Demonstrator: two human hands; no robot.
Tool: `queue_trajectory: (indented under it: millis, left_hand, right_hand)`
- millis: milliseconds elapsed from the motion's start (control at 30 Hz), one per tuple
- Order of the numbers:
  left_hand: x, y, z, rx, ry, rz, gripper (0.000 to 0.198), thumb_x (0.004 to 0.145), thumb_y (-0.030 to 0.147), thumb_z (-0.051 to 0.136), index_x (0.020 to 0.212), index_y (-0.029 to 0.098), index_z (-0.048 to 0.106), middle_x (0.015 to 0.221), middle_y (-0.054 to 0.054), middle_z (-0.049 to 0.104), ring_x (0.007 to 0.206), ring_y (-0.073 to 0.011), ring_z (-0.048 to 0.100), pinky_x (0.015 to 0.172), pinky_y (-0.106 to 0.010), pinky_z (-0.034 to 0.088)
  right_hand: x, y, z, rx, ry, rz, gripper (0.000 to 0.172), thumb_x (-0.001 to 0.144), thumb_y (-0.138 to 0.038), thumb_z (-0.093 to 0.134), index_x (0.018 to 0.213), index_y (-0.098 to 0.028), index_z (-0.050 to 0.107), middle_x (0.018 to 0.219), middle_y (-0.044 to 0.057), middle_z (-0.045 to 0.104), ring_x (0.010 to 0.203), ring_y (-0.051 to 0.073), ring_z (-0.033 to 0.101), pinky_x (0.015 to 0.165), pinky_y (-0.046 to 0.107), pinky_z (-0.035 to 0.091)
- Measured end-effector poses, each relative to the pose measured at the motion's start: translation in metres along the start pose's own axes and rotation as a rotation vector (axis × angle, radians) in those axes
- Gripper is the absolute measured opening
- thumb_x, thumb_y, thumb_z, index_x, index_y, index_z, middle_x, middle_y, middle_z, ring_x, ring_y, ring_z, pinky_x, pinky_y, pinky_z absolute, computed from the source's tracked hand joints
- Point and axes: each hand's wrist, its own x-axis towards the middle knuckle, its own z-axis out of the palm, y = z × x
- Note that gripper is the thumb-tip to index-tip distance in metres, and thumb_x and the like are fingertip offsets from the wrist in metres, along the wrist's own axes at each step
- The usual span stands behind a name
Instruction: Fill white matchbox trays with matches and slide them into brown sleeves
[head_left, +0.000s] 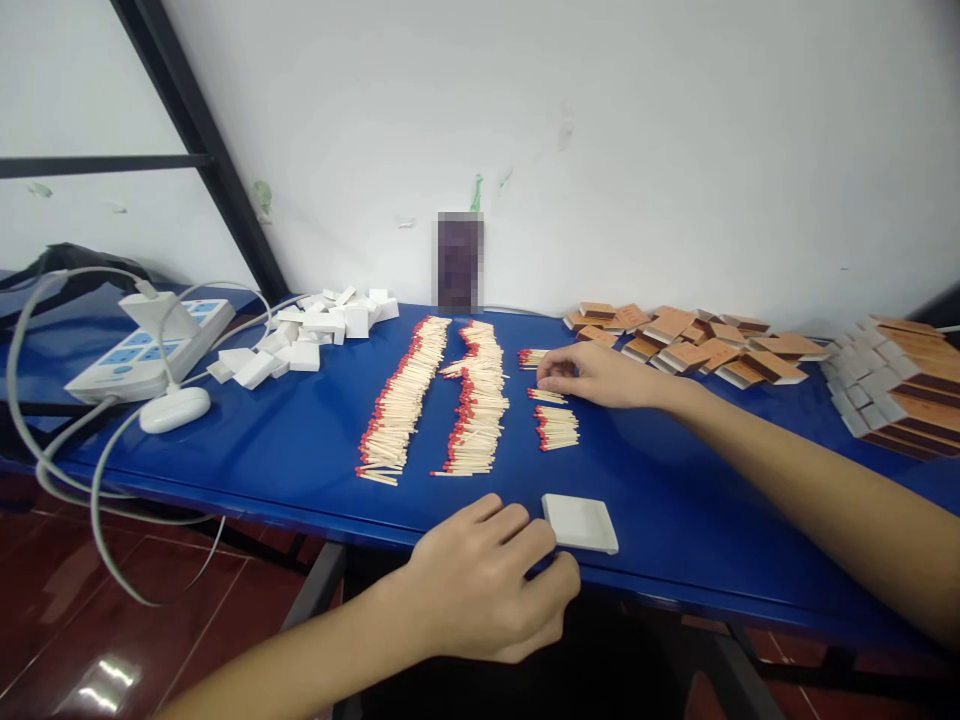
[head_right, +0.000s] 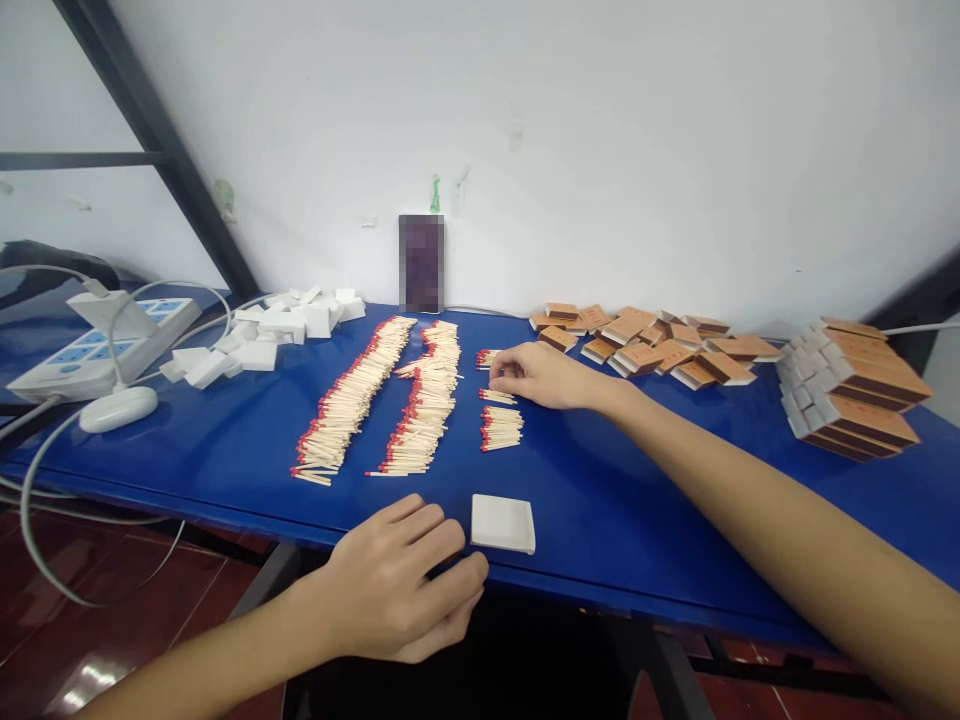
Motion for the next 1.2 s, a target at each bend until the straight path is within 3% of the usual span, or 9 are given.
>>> queue_trajectory:
  millis: [533,967,1200]
  left_hand:
    - [0.0,0.0,0.0,-0.005,-0.006,0.002,0.011,0.085,0.028,0.061,0.087,0.018,0.058,0.07,0.001,0.047,0.064,-0.0162,0.043,0.061,-0.031,0.028]
    - [0.0,0.0,0.0,-0.016,0.005,-0.005,0.01,0.085,0.028,0.06,0.085,0.018,0.06,0.071,0.0,0.05,0.064,-0.0168,0.043,0.06,-0.031,0.031]
    - [0.0,-0.001,0.0,-0.017,0.012,0.001,0.01,0.084,0.027,0.06,0.086,0.018,0.061,0.071,0.001,0.049,0.064,-0.017,0.042,0.06,-0.031,0.03]
  right_hand:
    - [0.003,0.002,0.003,-0.007,0.008,-0.009,0.034,0.09,-0.051,0.051,0.085,-0.019,0.062,0.064,-0.001,0.054,0.06,0.015,0.047,0.058,0.027,0.034]
    - [0.01,0.001,0.014,-0.108,0.098,-0.022,0.029,0.092,-0.043,0.047,0.072,-0.022,0.047,0.061,-0.002,0.05,0.056,0.014,0.044,0.056,0.027,0.029]
    - [0.005,-0.004,0.017,-0.084,0.118,-0.037,0.028,0.094,-0.041,0.046,0.075,-0.021,0.052,0.061,-0.002,0.051,0.057,0.014,0.045,0.058,0.028,0.03]
